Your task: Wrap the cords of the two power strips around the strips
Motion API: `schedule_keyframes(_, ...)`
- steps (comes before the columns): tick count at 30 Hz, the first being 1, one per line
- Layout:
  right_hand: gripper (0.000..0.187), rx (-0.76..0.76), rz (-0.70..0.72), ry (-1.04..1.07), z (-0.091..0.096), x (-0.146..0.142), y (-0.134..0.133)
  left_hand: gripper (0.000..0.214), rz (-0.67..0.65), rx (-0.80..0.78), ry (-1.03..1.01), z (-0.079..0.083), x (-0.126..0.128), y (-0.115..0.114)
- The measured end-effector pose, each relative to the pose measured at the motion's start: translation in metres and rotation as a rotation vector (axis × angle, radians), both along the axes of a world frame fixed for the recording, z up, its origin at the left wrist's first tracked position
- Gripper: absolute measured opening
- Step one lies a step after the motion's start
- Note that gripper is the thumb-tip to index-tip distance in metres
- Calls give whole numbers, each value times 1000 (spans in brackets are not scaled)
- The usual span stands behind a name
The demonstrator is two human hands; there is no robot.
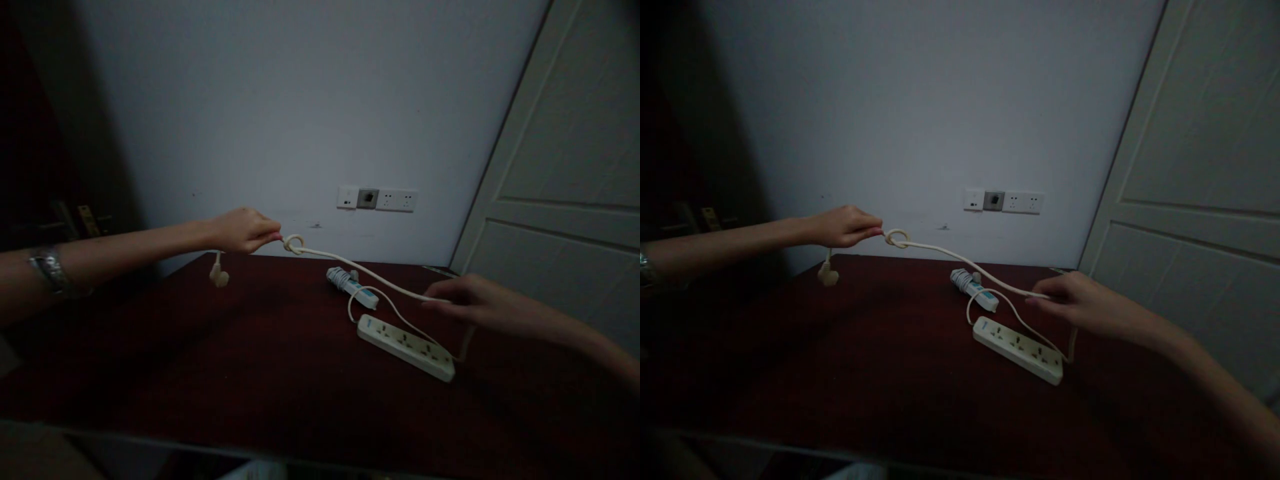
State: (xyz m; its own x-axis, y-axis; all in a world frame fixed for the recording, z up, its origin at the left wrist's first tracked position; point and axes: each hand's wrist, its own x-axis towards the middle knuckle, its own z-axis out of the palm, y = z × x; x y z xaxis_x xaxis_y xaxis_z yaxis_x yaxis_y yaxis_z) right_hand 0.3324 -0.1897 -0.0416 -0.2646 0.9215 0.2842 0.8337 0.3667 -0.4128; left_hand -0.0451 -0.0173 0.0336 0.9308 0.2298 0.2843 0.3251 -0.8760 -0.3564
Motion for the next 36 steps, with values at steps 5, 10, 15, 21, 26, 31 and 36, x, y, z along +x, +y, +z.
schedule_keyframes(5,43,-113,-48,82,18,16,0,38,88,-173,-124,19,-5,18)
schedule_keyframes(10,45,316,-202,252,33,8,23,55,127,-350,-375,37,10,31)
schedule_keyframes(15,35,656,-307,478,47,-14,54,74,114,-568,-199,55,36,24)
schedule_keyframes(21,30,892,-311,673,58,-42,83,55,89,-416,-67,44,69,-5)
schedule_keyframes(26,26,860,-170,798,62,-69,77,62,155,-139,-265,21,93,-24)
schedule_keyframes(31,25,762,-17,843,59,-94,59,48,139,-80,-550,0,109,-32)
schedule_keyframes(36,23,639,150,810,55,-115,51,38,60,-183,-662,-20,119,-30)
